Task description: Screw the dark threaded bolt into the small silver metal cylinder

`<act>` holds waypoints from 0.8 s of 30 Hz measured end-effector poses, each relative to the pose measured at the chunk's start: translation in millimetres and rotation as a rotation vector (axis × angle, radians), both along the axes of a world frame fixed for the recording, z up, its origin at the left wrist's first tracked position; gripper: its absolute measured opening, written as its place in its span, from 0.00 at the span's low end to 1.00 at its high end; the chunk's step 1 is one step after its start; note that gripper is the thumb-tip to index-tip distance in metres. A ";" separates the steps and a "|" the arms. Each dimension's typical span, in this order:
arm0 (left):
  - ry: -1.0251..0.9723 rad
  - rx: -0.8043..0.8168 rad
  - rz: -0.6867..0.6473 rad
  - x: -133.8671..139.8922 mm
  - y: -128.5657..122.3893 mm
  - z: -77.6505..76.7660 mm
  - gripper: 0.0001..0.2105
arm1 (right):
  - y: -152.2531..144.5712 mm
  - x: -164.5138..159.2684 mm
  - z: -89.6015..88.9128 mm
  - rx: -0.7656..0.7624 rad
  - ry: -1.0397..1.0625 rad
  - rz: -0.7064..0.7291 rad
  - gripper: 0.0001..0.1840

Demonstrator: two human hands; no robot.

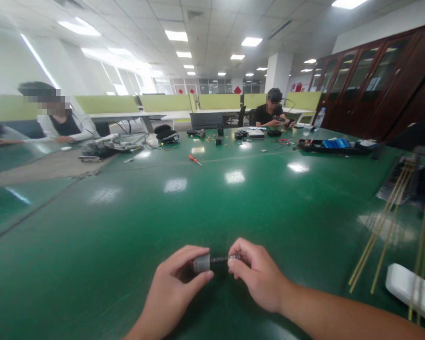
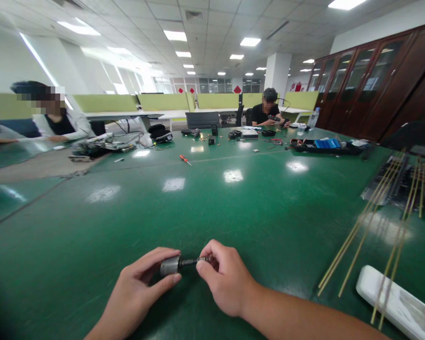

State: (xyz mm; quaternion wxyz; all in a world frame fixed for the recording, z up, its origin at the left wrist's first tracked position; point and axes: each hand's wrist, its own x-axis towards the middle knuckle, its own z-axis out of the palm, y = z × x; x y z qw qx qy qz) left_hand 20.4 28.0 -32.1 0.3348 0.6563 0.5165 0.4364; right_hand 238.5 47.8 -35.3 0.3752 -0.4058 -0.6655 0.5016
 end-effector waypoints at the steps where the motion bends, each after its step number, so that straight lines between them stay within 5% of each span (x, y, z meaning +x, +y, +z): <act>1: -0.001 -0.003 0.002 -0.2 -0.2 -0.3 0.13 | 0.0 0.0 -0.9 -0.003 0.007 -0.002 0.05; 24: -0.032 -0.009 0.044 0.4 0.9 3.7 0.13 | 1.8 0.1 -1.7 -0.044 0.064 0.004 0.06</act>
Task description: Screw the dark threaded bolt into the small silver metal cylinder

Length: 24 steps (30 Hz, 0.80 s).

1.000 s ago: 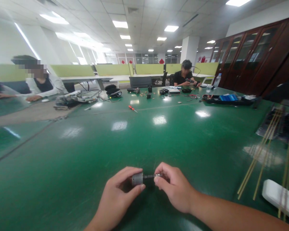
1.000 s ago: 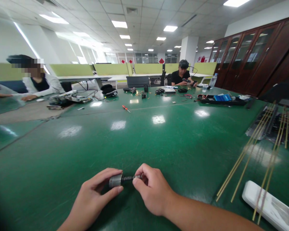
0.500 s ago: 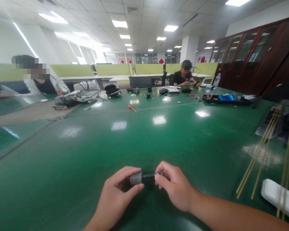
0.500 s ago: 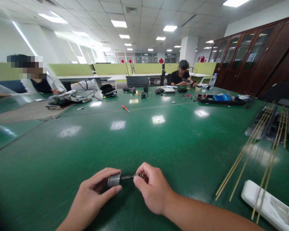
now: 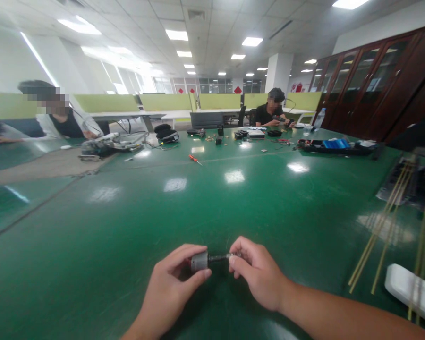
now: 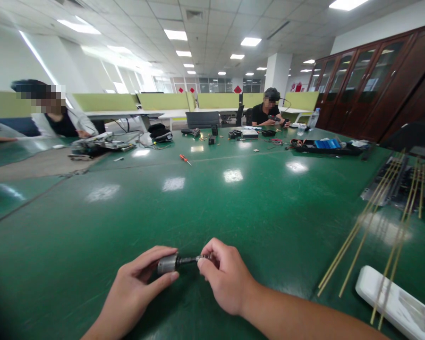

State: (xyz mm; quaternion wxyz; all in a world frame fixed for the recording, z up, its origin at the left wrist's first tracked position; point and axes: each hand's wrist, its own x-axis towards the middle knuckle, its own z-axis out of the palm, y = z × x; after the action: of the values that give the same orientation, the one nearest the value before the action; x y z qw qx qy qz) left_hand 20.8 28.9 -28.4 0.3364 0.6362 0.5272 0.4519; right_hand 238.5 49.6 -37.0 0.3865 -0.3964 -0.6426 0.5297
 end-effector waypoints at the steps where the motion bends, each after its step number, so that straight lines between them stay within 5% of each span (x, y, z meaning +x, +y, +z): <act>1: -0.005 0.000 0.006 -0.2 0.0 -0.1 0.13 | 0.1 -0.1 -0.2 -0.001 0.010 -0.003 0.06; 15: -0.293 -0.150 0.283 -4.8 9.9 -1.7 0.28 | 0.4 -2.8 -1.5 -0.039 0.075 0.017 0.05; 24: -0.567 -0.074 0.371 -2.5 21.3 -6.4 0.25 | 0.3 -4.2 -3.1 0.004 0.038 0.035 0.03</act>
State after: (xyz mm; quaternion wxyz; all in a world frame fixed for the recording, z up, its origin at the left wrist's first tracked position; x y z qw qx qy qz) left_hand 18.4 50.2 -34.8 0.4044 0.3657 0.5355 0.6450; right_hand 234.3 49.9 -40.1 0.3902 -0.3742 -0.6431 0.5424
